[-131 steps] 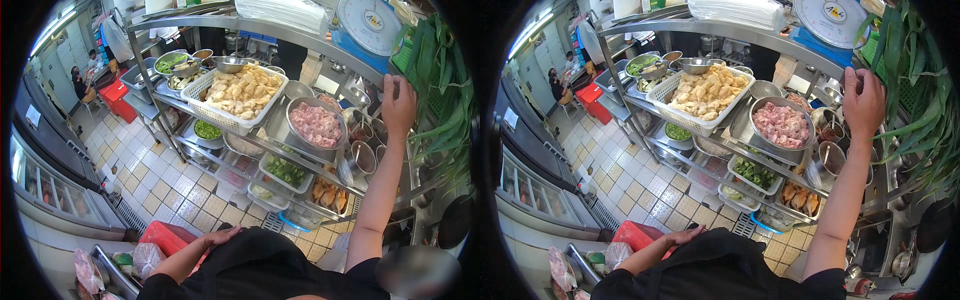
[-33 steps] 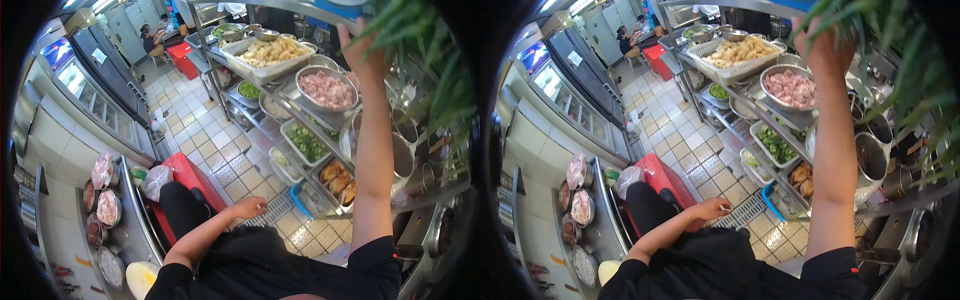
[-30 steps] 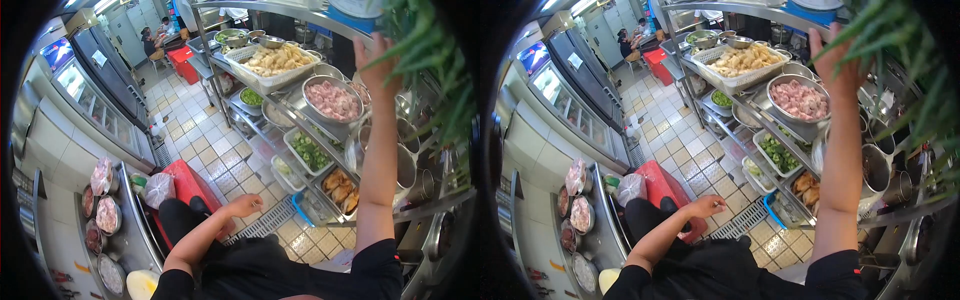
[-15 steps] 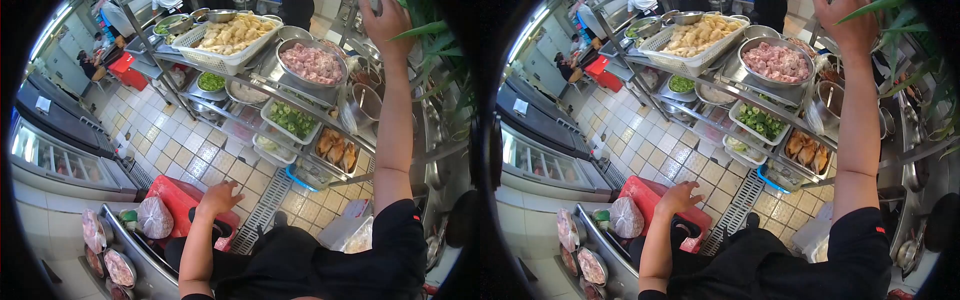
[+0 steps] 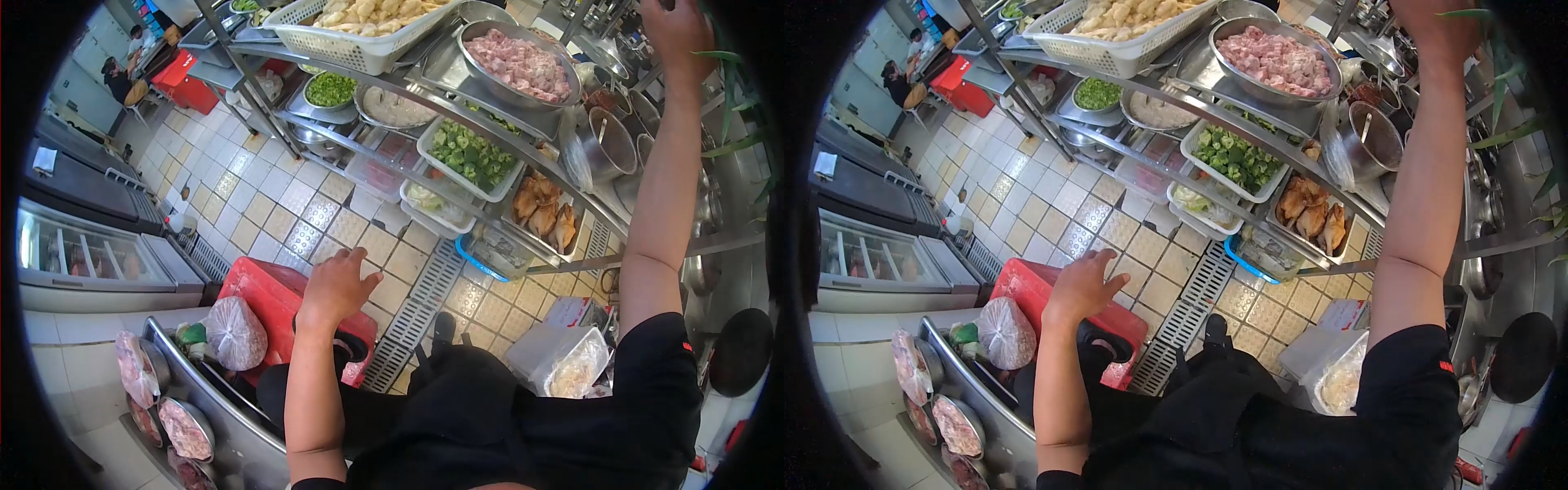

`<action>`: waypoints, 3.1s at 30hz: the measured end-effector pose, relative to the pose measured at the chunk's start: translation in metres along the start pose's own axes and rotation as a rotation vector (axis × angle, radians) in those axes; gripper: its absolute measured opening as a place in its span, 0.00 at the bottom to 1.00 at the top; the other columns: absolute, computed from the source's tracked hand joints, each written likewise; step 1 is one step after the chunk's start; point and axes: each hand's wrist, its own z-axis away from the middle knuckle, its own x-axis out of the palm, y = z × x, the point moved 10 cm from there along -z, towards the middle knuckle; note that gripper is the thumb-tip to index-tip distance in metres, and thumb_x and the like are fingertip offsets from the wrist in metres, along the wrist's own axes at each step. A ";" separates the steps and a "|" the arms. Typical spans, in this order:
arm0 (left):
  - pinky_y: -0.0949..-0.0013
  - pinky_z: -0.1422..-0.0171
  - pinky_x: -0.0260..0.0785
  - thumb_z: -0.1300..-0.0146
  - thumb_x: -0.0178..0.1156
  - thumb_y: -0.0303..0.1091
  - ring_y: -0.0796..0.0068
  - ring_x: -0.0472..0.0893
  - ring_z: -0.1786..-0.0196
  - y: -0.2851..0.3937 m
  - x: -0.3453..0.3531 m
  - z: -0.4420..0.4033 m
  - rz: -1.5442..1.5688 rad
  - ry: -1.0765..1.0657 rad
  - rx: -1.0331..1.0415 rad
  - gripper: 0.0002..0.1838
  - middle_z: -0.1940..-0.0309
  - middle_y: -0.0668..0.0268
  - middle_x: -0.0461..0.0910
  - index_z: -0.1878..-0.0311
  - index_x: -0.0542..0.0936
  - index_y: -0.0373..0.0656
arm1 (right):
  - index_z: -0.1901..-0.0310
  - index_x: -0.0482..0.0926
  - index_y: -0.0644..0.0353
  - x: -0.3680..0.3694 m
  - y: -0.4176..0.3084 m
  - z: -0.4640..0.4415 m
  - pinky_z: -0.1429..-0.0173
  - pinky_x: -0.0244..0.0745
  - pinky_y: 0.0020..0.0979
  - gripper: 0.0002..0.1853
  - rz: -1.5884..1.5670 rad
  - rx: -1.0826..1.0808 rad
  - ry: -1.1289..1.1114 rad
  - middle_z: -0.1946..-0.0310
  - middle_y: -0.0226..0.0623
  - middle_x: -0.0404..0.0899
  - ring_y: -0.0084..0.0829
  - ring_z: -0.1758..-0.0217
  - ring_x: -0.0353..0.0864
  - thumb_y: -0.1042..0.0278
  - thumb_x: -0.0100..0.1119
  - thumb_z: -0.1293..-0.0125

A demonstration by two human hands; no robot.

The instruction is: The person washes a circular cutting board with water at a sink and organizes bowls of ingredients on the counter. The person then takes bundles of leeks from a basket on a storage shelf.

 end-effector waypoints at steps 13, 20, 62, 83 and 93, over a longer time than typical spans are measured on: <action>0.51 0.49 0.73 0.36 0.62 0.40 0.47 0.80 0.54 0.034 -0.047 0.007 0.213 0.437 0.254 0.22 0.56 0.52 0.81 0.41 0.75 0.41 | 0.71 0.75 0.63 0.117 0.144 -0.037 0.61 0.67 0.54 0.27 0.888 0.340 -0.317 0.74 0.49 0.76 0.55 0.67 0.74 0.41 0.57 0.34; 0.52 0.46 0.73 0.35 0.61 0.42 0.48 0.81 0.52 0.026 -0.033 0.006 0.096 0.290 0.160 0.21 0.57 0.52 0.81 0.44 0.76 0.39 | 0.72 0.74 0.63 0.023 0.026 -0.008 0.56 0.66 0.55 0.29 0.256 -0.044 -0.062 0.73 0.52 0.76 0.57 0.67 0.73 0.39 0.54 0.32; 0.51 0.41 0.71 0.37 0.63 0.43 0.45 0.80 0.47 0.031 -0.014 0.006 0.064 0.082 0.078 0.27 0.50 0.46 0.80 0.39 0.74 0.39 | 0.69 0.74 0.59 0.006 0.013 0.004 0.63 0.66 0.45 0.21 0.008 -0.037 -0.015 0.74 0.43 0.76 0.47 0.67 0.76 0.45 0.59 0.34; 0.52 0.38 0.70 0.39 0.65 0.44 0.45 0.77 0.43 0.028 -0.015 0.001 0.052 0.074 0.059 0.29 0.43 0.48 0.76 0.38 0.73 0.40 | 0.66 0.78 0.61 0.006 0.016 0.001 0.56 0.69 0.45 0.16 0.050 -0.018 0.076 0.68 0.44 0.78 0.49 0.60 0.76 0.54 0.63 0.37; 0.54 0.36 0.69 0.44 0.69 0.43 0.48 0.76 0.40 0.026 -0.009 0.000 0.047 0.008 0.023 0.34 0.40 0.50 0.74 0.35 0.72 0.43 | 0.64 0.77 0.64 0.004 0.015 0.001 0.55 0.69 0.47 0.16 0.001 -0.042 0.102 0.67 0.47 0.78 0.51 0.59 0.75 0.57 0.64 0.38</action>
